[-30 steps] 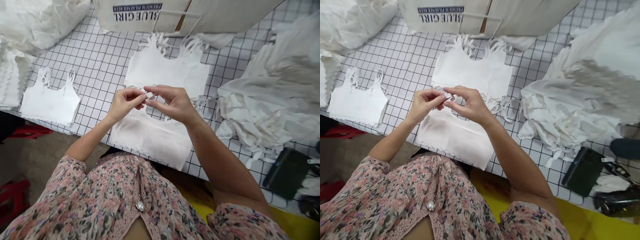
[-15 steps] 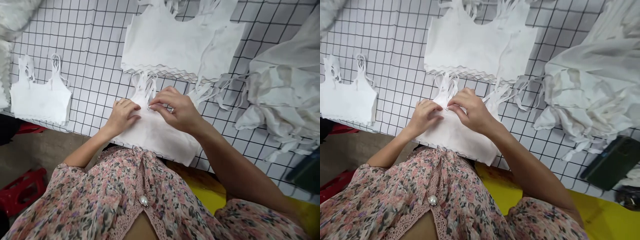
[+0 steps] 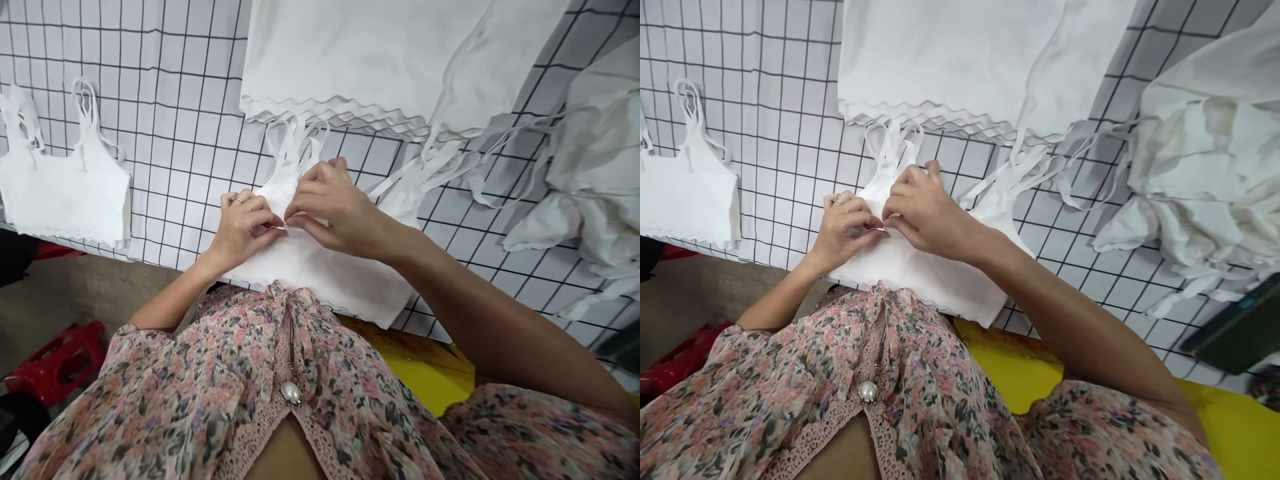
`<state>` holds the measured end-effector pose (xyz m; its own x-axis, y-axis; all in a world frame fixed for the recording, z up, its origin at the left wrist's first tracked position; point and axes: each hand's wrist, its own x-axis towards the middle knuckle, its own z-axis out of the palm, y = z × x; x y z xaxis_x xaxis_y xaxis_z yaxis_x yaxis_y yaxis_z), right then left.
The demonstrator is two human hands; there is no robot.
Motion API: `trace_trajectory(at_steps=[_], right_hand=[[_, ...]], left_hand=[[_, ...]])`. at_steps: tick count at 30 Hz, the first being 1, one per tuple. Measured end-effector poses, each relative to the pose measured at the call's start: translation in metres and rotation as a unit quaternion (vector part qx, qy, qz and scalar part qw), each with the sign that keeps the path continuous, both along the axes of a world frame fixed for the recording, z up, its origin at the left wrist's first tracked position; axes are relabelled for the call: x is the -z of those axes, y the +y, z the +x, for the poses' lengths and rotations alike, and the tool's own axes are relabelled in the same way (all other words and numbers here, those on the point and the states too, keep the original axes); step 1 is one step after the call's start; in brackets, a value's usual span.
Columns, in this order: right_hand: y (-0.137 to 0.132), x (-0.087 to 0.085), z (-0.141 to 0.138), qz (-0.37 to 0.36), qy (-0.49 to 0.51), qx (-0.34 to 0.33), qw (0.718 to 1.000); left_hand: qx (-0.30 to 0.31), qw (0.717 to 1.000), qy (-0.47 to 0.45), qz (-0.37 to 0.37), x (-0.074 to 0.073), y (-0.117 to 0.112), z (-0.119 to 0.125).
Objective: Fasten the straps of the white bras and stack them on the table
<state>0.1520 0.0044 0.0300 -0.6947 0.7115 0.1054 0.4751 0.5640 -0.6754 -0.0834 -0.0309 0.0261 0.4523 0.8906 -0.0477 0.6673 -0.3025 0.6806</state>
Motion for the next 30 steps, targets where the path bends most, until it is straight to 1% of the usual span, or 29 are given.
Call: trace_trajectory(at_steps=[6, 10, 14, 19, 22, 26, 30], right_hand=[[0.003, -0.002, 0.005, -0.003, 0.02, -0.013, 1.0], [-0.001, 0.003, 0.004, 0.011, 0.031, 0.004, 0.999], [-0.005, 0.01, 0.002, -0.003, 0.028, 0.026, 0.999], [-0.008, 0.015, 0.0, -0.005, 0.027, 0.031, 0.999], [-0.009, 0.012, -0.001, 0.002, 0.01, 0.032, 0.999], [-0.014, 0.005, -0.005, 0.028, -0.027, 0.04, 0.998], [-0.024, 0.0, -0.013, 0.057, -0.061, 0.071, 0.994]], left_hand=[[-0.001, 1.0, -0.012, 0.002, -0.001, 0.0, 0.001], [0.004, 1.0, -0.024, -0.007, -0.002, 0.001, 0.0], [0.006, 0.999, -0.034, -0.014, -0.002, 0.002, -0.001], [0.007, 0.999, -0.034, -0.021, -0.002, 0.002, -0.001], [0.005, 0.999, -0.029, -0.027, -0.001, 0.002, 0.0], [0.005, 0.999, -0.03, -0.029, 0.001, 0.002, 0.0], [0.006, 0.999, -0.047, -0.019, 0.003, 0.002, -0.001]])
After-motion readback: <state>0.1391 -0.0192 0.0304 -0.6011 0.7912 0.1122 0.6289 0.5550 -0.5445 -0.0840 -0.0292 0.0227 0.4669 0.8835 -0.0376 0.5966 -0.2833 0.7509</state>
